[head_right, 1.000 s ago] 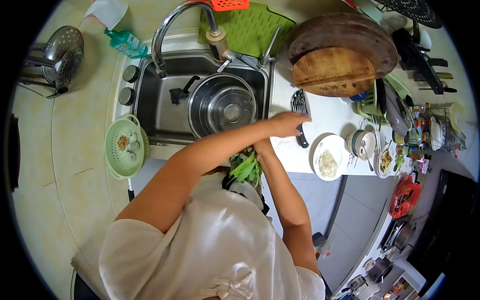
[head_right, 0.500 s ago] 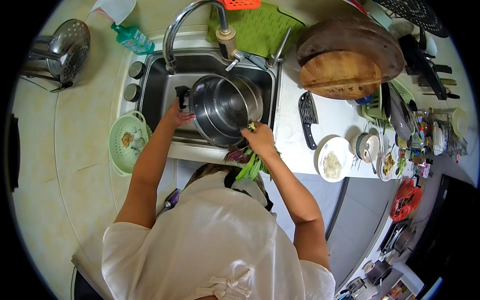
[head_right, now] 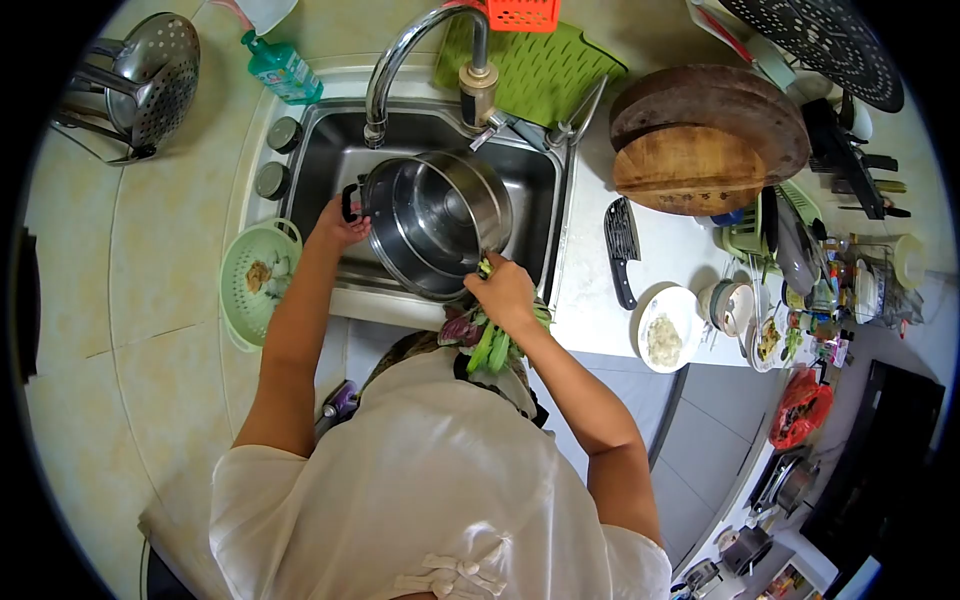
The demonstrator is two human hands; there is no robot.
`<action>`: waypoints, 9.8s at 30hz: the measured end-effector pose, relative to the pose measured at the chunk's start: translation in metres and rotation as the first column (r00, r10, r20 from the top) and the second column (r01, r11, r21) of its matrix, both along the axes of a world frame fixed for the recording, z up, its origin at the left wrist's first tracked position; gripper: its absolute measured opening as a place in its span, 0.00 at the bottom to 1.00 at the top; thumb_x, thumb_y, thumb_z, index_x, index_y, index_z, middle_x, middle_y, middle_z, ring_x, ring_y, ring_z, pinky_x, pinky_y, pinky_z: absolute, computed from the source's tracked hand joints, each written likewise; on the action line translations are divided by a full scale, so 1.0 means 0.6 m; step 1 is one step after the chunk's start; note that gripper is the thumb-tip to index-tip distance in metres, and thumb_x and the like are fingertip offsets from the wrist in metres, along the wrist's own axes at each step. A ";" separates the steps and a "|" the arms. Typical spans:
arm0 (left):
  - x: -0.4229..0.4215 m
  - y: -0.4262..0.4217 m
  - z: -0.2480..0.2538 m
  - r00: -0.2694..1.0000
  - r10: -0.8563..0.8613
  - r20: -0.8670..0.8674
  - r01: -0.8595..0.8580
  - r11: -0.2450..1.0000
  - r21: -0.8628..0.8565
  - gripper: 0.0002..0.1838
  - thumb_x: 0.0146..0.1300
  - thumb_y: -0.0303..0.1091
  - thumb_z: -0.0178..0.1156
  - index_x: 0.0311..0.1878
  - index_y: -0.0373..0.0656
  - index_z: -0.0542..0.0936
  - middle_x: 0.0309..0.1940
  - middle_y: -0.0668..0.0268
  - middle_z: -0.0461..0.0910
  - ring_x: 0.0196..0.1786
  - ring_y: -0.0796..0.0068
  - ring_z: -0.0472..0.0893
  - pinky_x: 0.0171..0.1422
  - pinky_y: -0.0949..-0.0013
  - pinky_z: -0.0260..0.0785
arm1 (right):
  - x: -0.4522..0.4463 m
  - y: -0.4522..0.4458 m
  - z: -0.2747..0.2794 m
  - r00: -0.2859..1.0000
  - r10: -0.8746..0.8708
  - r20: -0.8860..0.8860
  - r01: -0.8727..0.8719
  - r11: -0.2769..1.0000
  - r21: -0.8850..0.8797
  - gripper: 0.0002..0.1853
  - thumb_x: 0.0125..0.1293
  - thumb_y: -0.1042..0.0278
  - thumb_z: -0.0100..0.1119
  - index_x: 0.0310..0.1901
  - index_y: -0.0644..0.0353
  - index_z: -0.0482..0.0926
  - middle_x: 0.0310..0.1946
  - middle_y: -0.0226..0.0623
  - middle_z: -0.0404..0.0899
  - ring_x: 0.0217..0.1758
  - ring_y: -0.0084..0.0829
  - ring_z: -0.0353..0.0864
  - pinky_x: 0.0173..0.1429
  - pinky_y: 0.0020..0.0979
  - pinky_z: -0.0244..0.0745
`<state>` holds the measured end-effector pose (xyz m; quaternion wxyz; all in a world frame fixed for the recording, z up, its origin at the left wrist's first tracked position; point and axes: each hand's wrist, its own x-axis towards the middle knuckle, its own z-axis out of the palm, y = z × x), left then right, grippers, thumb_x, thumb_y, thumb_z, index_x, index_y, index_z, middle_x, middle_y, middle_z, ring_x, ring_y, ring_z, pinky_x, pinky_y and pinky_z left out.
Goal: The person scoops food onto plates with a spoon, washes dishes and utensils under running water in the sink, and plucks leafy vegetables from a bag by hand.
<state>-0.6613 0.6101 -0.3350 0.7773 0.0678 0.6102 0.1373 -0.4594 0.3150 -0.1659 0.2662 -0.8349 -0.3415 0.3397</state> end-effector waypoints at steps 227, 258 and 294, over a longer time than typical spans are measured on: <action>1.124 -1.277 0.254 0.531 -0.299 -0.793 0.724 -0.327 0.608 0.16 0.63 0.34 0.50 0.47 0.31 0.77 0.23 0.54 0.81 0.20 0.67 0.81 0.27 0.65 0.74 | 0.832 -1.148 0.012 0.877 -0.306 0.370 0.120 0.886 0.448 0.17 0.61 0.78 0.54 0.52 0.55 0.80 0.30 0.45 0.81 0.34 0.44 0.80 0.39 0.38 0.76; 1.170 -1.323 0.312 0.549 0.093 -0.830 0.700 -0.594 0.396 0.11 0.58 0.34 0.52 0.34 0.33 0.76 0.21 0.48 0.80 0.25 0.47 0.81 0.33 0.50 0.73 | 0.835 -1.097 -0.079 0.598 -0.500 0.626 0.151 0.838 0.524 0.20 0.57 0.77 0.54 0.52 0.53 0.79 0.21 0.34 0.75 0.26 0.35 0.76 0.31 0.36 0.73; 1.153 -1.291 0.328 0.527 0.148 -0.837 0.694 -0.643 0.324 0.14 0.59 0.35 0.50 0.39 0.35 0.77 0.21 0.48 0.80 0.24 0.48 0.81 0.31 0.49 0.73 | 0.871 -1.151 -0.108 0.618 -0.614 0.492 0.437 0.788 0.433 0.19 0.60 0.73 0.56 0.54 0.49 0.78 0.23 0.42 0.79 0.29 0.43 0.80 0.32 0.42 0.74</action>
